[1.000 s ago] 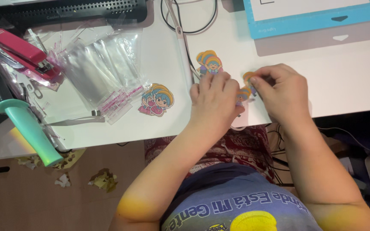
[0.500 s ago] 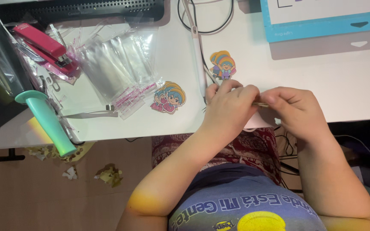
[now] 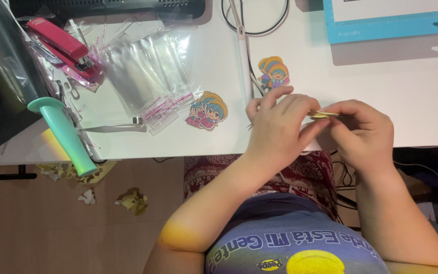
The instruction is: The person handles small cartoon character stickers, picking them up and placing them on a white desk surface. They repeatedly pick up, inspect, and reposition the stickers, arranging them into small groups.
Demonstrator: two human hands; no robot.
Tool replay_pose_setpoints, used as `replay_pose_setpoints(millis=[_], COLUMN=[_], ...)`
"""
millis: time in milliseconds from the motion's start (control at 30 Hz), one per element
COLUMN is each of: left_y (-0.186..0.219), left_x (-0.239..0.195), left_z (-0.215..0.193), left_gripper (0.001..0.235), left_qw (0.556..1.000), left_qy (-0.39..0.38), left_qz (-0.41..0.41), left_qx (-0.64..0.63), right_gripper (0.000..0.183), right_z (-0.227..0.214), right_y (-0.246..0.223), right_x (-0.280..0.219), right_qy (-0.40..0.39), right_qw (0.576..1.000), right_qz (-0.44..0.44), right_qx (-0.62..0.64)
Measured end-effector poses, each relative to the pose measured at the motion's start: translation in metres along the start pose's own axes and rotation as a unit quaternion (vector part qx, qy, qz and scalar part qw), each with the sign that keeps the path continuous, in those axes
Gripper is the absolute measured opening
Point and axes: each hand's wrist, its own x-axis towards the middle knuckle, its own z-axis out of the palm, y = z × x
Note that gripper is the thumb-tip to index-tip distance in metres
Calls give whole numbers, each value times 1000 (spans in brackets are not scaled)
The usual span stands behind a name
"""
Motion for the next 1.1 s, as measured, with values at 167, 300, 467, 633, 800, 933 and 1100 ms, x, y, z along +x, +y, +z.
replay_pose_setpoints(millis=[167, 300, 467, 633, 800, 933, 1100], left_y=[-21, -24, -22, -15, -35, -77, -86], left_x=[-3, -6, -3, 0, -12, -30, -40], left_z=[-1, 1, 1, -20, -70, -109, -105], left_gripper=[18, 9, 5, 9, 36, 43, 44], left_qw=[996, 996, 999, 990, 990, 960, 952], left_qy=[48, 13, -37, -138, -47, 15, 19], left_qz=[47, 38, 14, -21, -5, -87, -108], left_qx=[65, 78, 35, -27, 133, 266, 286], right_gripper=[19, 27, 17, 25, 21, 24, 17], right_z=[4, 6, -8, -8, -6, -11, -10], right_y=[19, 16, 6, 17, -5, 32, 44], right_x=[11, 13, 9, -11, -9, -11, -12], right_qy=[-13, -38, -94, -63, -53, -10, 40], right_qw=[959, 954, 987, 997, 981, 938, 895], right_qz=[-184, -199, -90, 31, -134, -108, -158], right_qx=[-216, -221, -98, 27, -131, -329, -414])
